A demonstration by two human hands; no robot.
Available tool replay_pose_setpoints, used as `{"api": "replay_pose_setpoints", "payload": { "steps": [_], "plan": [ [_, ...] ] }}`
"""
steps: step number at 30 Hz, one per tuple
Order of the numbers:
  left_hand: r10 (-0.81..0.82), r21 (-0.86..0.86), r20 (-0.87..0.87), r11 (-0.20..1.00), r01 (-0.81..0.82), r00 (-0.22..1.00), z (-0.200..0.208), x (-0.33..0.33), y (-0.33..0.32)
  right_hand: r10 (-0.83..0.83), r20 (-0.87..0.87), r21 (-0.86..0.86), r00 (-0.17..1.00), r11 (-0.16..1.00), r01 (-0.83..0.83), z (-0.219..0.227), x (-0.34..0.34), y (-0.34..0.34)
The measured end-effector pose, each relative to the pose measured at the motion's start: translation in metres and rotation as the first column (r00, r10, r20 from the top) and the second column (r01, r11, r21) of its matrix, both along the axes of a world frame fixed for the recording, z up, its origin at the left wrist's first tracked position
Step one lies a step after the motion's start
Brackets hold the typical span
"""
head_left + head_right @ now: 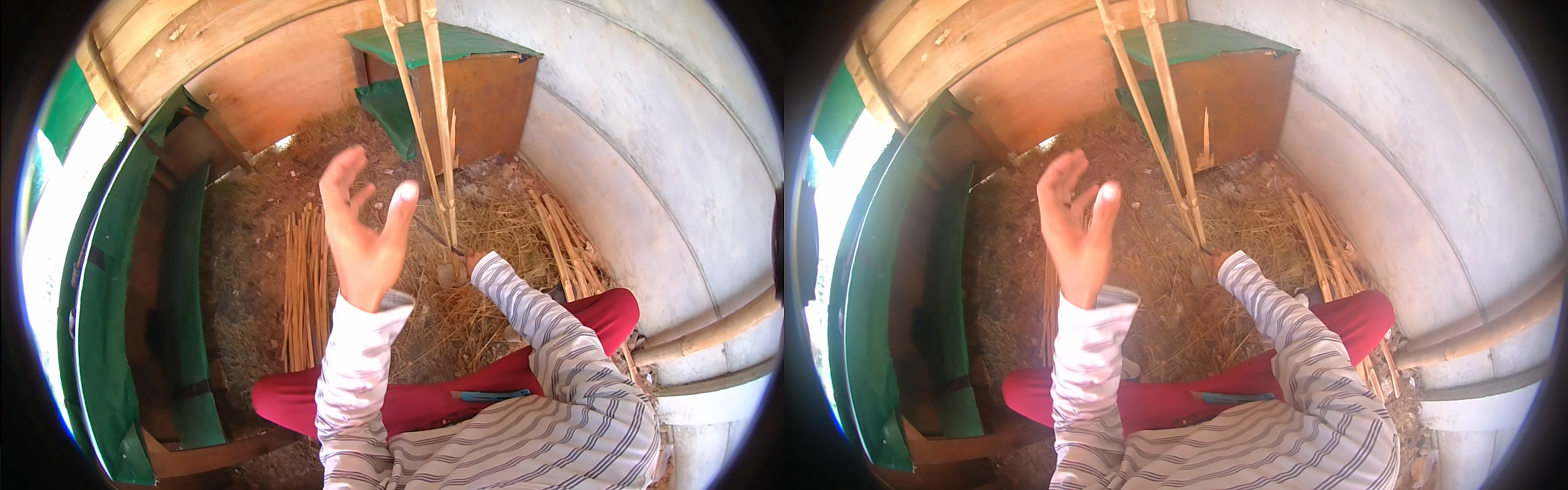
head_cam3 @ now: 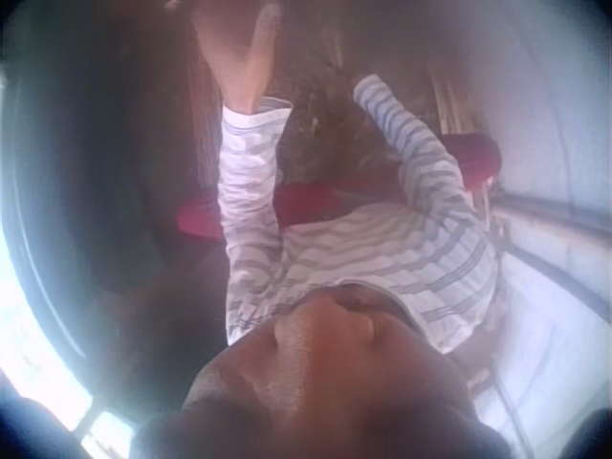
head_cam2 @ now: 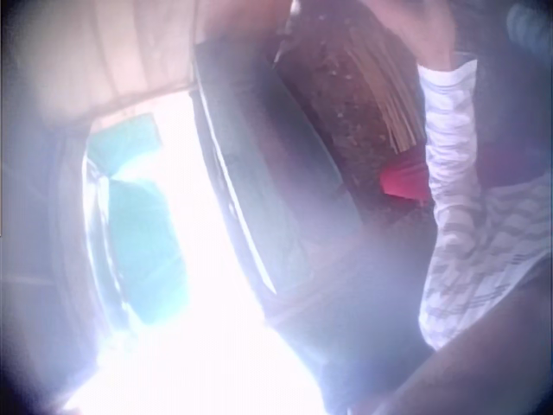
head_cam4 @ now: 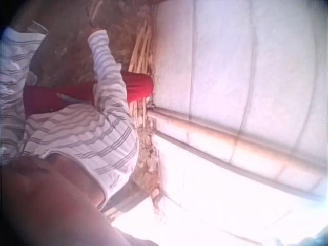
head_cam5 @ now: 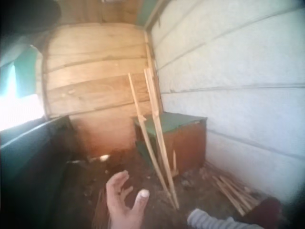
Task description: The person sits on the ground and uses a machete to split long bamboo poles into thin strips. They hold the bamboo vertically and strike it with the blade to separate the sections, then use a small blue knife to further refine the strips.
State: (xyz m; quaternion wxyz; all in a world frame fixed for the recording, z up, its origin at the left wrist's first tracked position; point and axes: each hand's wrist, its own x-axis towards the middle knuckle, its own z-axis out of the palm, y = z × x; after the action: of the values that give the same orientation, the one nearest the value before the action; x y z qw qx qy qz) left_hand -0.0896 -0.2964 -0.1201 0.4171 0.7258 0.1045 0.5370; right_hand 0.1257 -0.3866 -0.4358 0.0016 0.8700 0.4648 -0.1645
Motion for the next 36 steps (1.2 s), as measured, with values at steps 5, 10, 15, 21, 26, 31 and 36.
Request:
{"api": "replay_pose_setpoints", "payload": {
  "steps": [5, 10, 15, 21, 26, 31, 36],
  "plan": [
    [0.112, -0.024, -0.081, 0.993, -0.114, 0.99, 0.016, 0.06, 0.037, 0.016, -0.023, -0.01, 1.0, 1.0, -0.016, 0.008, -0.024, 0.001],
    [0.035, 0.007, -0.066, 0.999, -0.034, 0.997, 0.021, 0.093, 0.044, 0.078, -0.02, -0.113, 0.997, 0.99, -0.08, 0.024, -0.034, -0.002],
    [0.189, 0.028, -0.129, 0.982, -0.187, 0.973, 0.034, 0.099, 0.015, 0.033, -0.007, -0.019, 0.999, 0.999, -0.033, 0.005, -0.025, -0.01],
    [0.334, 0.11, -0.087, 0.939, -0.325, 0.938, 0.026, 0.104, 0.021, 0.018, -0.105, -0.05, 0.994, 0.998, -0.023, 0.037, -0.035, -0.009],
    [0.517, 0.356, -0.048, 0.808, -0.469, 0.854, 0.021, 0.107, 0.017, 0.028, -0.134, -0.043, 0.991, 0.998, -0.034, 0.023, -0.024, -0.01],
    [0.202, 0.109, -0.05, 0.975, -0.195, 0.978, -0.001, 0.064, 0.014, -0.129, -0.244, -0.025, 0.961, 0.992, 0.127, 0.048, -0.017, -0.013],
    [0.183, 0.087, -0.066, 0.98, -0.177, 0.981, -0.062, -0.024, 0.01, -0.247, -0.14, 0.094, 0.959, 0.961, 0.261, -0.014, 0.018, -0.018]
  ]
}}
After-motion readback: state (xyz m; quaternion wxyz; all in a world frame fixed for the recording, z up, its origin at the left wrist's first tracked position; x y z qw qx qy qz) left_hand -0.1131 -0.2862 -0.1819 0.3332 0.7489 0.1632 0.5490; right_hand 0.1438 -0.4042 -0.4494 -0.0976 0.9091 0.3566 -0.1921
